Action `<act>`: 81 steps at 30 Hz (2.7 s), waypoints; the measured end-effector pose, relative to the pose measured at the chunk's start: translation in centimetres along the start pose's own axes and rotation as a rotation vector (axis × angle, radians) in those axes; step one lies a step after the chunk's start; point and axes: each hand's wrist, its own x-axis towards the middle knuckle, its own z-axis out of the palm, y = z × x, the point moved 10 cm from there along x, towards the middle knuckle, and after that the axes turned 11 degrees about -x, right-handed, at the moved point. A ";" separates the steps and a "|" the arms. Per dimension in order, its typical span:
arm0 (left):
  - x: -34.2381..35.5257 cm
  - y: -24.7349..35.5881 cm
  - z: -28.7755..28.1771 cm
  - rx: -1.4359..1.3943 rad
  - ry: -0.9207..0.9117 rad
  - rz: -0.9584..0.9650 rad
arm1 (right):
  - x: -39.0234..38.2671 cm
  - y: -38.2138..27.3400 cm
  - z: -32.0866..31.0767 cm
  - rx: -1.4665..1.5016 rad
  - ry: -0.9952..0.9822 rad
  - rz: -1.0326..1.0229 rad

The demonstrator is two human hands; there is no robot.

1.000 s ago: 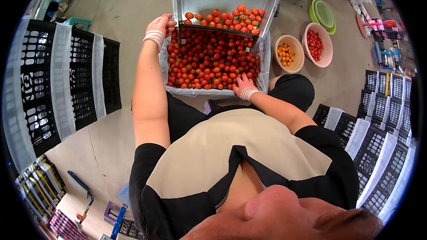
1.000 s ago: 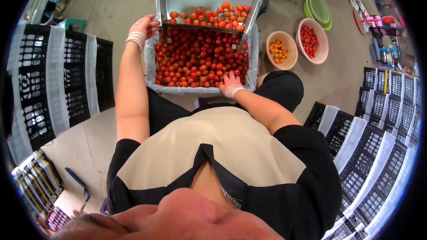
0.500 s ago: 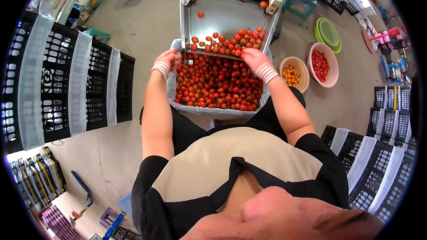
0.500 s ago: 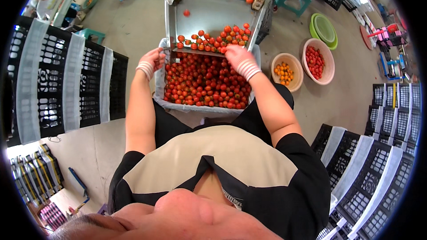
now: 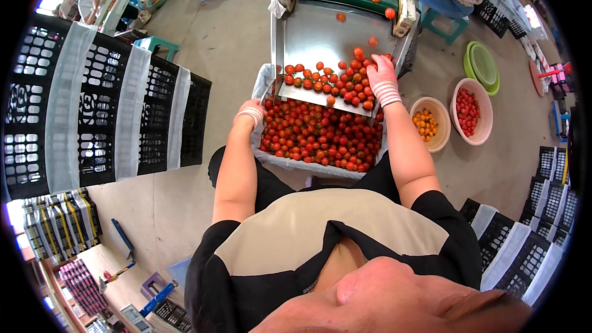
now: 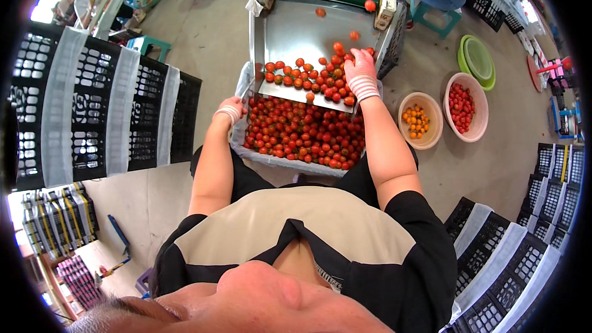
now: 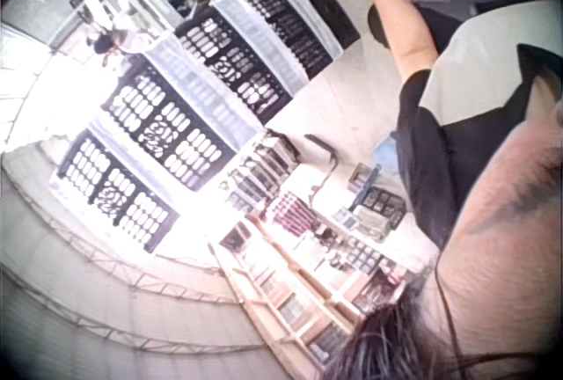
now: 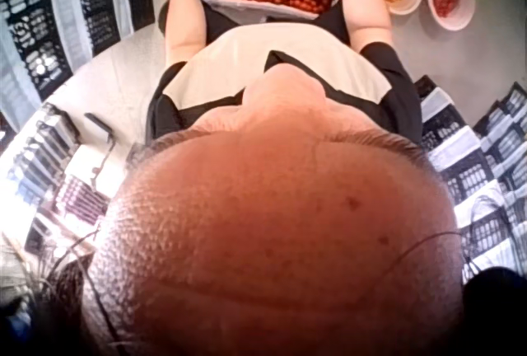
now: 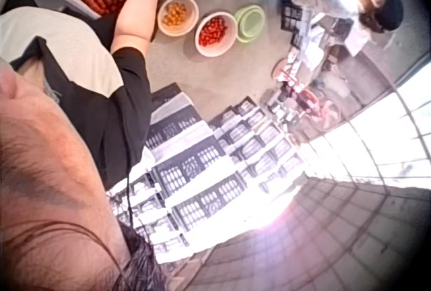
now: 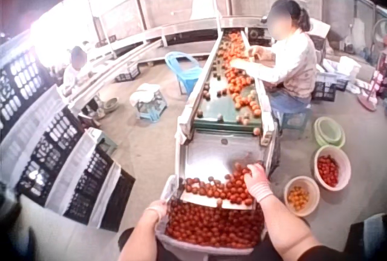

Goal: The person sits on the floor and sorts small red tomatoes from a conveyor belt into a white plastic crate. They use both hands to pick the tomatoes and arrange them in the container.

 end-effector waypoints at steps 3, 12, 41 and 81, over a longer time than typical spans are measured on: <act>-0.3 1.1 0.5 0.177 -0.052 -0.079 | 0.2 -0.8 0.1 -0.086 0.039 -0.049; -1.0 5.1 -0.2 0.501 -0.031 -0.005 | -1.0 -4.0 1.3 -0.452 0.026 -0.141; -4.6 8.3 -1.4 0.561 -0.004 -0.027 | -1.2 -3.4 5.2 -0.373 -0.393 -0.117; -3.1 6.7 -0.5 0.596 -0.064 -0.073 | -2.9 -4.8 6.8 -0.063 -0.719 -0.190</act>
